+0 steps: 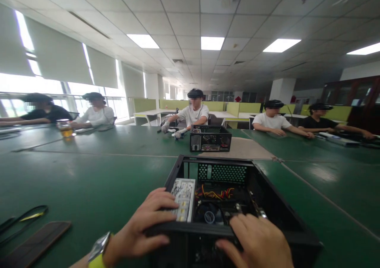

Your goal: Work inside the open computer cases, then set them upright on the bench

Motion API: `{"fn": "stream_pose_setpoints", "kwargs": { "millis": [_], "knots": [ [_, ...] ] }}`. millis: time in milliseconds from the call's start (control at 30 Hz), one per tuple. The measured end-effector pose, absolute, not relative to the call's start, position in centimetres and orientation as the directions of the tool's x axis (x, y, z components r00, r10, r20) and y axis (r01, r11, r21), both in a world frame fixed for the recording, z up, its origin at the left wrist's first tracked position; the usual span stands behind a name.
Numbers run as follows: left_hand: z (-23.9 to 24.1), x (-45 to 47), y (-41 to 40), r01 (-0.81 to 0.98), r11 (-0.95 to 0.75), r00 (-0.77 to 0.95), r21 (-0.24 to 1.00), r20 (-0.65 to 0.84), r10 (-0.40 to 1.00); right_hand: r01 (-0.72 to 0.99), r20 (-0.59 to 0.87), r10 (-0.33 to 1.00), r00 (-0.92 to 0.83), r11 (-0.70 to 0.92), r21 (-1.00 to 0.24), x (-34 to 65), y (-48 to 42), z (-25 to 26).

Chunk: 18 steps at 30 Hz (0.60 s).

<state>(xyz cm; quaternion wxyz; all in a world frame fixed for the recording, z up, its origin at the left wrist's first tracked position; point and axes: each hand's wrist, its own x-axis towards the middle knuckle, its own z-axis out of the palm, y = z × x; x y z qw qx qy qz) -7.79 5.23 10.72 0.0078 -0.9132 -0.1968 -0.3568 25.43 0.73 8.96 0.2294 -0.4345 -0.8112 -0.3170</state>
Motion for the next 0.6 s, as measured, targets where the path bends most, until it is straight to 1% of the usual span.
{"fn": "stream_pose_setpoints", "kwargs": {
  "millis": [67,133,233,300,367,433,600],
  "knots": [
    [10.8,-8.1,9.2,0.413,-0.898,0.631,0.15,0.664,0.401,0.873,0.612,0.627,-0.482,0.401,0.277,24.1,5.0,10.2],
    [10.8,-8.4,13.5,0.522,-0.833,0.572,0.184,0.648,0.502,0.895,0.574,0.687,-0.445,0.374,0.244,22.7,10.0,11.0],
    [11.1,-8.7,19.5,0.754,-0.613,0.398,0.235,0.579,0.712,0.923,0.537,0.751,-0.384,0.322,0.21,20.2,17.2,11.6],
    [11.4,-8.8,22.9,0.845,-0.469,0.267,0.259,0.555,0.788,0.949,0.541,0.78,-0.314,0.256,0.183,18.2,21.0,11.9],
    [11.7,-8.8,25.6,0.876,-0.397,0.195,0.274,0.551,0.812,0.971,0.546,0.804,-0.237,0.185,0.149,16.8,23.9,12.0],
    [11.7,-8.7,27.6,0.892,-0.359,0.164,0.274,0.544,0.823,0.979,0.535,0.82,-0.203,0.155,0.134,16.1,26.0,12.0],
    [10.1,-7.7,29.8,0.906,-0.333,0.126,0.262,0.583,0.803,0.96,0.476,0.834,-0.279,0.228,0.164,17.9,29.2,12.1]
  ]
}}
